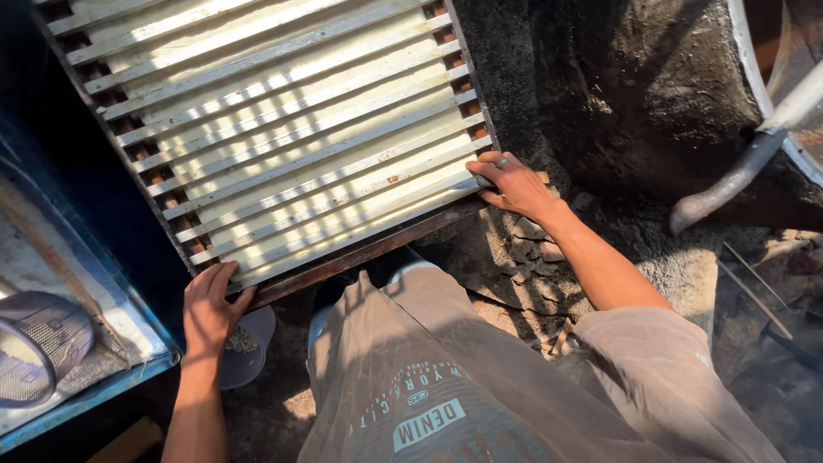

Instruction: The person works with a slatted wooden frame holding a flat white dried sheet. They use a small knife to trim the sheet's edges, gather the cut scraps by hand and set them aside, then lift and reposition the frame and place it down on the ground.

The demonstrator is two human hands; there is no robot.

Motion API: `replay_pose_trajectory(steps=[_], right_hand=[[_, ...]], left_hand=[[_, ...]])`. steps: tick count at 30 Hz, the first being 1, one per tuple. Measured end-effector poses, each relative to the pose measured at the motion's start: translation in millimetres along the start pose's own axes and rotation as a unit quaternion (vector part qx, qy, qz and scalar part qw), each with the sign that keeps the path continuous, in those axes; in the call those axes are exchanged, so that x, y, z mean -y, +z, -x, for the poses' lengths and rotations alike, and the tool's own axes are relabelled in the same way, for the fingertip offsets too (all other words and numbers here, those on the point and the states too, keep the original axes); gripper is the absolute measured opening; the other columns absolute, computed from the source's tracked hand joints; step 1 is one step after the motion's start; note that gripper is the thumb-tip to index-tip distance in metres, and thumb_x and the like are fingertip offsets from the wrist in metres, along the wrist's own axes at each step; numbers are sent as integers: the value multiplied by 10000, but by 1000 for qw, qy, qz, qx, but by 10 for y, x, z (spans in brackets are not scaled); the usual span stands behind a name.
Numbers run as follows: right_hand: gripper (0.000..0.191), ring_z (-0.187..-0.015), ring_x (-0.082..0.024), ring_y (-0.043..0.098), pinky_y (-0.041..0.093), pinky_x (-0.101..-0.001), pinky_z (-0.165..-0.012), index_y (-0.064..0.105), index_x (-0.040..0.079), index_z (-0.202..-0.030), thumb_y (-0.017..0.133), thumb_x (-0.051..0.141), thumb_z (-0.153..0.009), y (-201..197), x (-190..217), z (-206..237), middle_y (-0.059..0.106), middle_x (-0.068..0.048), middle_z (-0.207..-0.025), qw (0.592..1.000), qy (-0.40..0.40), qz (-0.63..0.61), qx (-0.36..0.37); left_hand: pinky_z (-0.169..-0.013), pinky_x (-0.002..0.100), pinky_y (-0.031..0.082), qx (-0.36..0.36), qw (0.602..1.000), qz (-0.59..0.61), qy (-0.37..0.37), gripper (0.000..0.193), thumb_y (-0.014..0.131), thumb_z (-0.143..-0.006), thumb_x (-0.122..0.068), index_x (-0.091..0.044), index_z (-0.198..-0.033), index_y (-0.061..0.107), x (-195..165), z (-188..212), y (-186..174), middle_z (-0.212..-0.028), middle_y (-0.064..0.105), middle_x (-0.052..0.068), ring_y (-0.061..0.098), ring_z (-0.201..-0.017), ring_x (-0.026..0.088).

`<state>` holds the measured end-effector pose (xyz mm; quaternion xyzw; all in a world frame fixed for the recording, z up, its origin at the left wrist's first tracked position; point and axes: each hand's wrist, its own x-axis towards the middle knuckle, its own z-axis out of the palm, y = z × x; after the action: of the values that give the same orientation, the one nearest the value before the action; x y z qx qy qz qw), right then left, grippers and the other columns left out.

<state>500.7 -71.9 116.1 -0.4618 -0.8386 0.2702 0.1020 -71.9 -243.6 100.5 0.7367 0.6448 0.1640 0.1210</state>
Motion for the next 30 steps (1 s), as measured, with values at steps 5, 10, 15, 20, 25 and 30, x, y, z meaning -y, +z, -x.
replay_pose_trajectory(steps=[5, 10, 15, 20, 25, 30], right_hand=[[468, -930, -315, 627, 539, -400, -807, 613, 93, -1355, 605, 67, -888, -30, 555, -220, 602, -171, -1247, 992, 81, -90, -25], [544, -775, -185, 695, 574, -348, -697, 406, 139, -1563, 520, 215, -1036, 145, 1485, -553, 682, -123, -1019, 928, 148, -323, 113], [521, -819, -193, 695, 582, -341, -711, 428, -54, -1495, 542, 253, -1091, 173, 2147, -885, 661, -144, -1147, 777, 160, -549, 263], [797, -1177, -204, 633, 554, -341, -870, 346, 83, -1546, 625, 543, -957, 211, 2287, -1150, 572, -106, -1377, 605, 2, -706, 367], [542, -884, -233, 396, 358, -365, -786, 484, -73, -1434, 632, 333, -1107, 721, 2472, -1266, 402, -205, -1091, 782, 147, -569, 206], [416, -1009, -164, 673, 552, -297, -968, 501, 55, -1469, 491, 239, -1096, 912, 2701, -1430, 653, -91, -1302, 788, 44, -566, 239]], left_hand=[[-985, 459, 497, -39, 999, 34, 12, 570, 874, -773, -214, -73, -1281, 654, -650, -131, 151, -1243, 650, 131, 614, -1154, 334], [-958, 469, 498, -108, 984, 138, 42, 430, 815, -833, -136, -52, -1227, 665, -1299, -372, 738, -1171, 657, 119, 636, -1099, 334], [-949, 453, 510, -156, 975, 161, 12, 325, 769, -865, -64, -59, -1179, 687, -1348, -411, 969, -1133, 669, 91, 650, -1057, 307], [-977, 479, 506, -168, 971, 171, 14, 261, 702, -866, -66, -63, -1125, 668, -1279, -350, 977, -1185, 660, 102, 643, -1101, 306], [-920, 486, 459, -173, 944, 278, 27, 358, 561, -812, -79, -25, -1148, 672, -1253, -314, 946, -1166, 638, 130, 601, -1037, 329], [-984, 438, 464, -215, 962, 168, -13, 222, 729, -869, -153, -107, -1078, 668, -1299, -316, 1079, -1169, 641, 74, 613, -1098, 284]])
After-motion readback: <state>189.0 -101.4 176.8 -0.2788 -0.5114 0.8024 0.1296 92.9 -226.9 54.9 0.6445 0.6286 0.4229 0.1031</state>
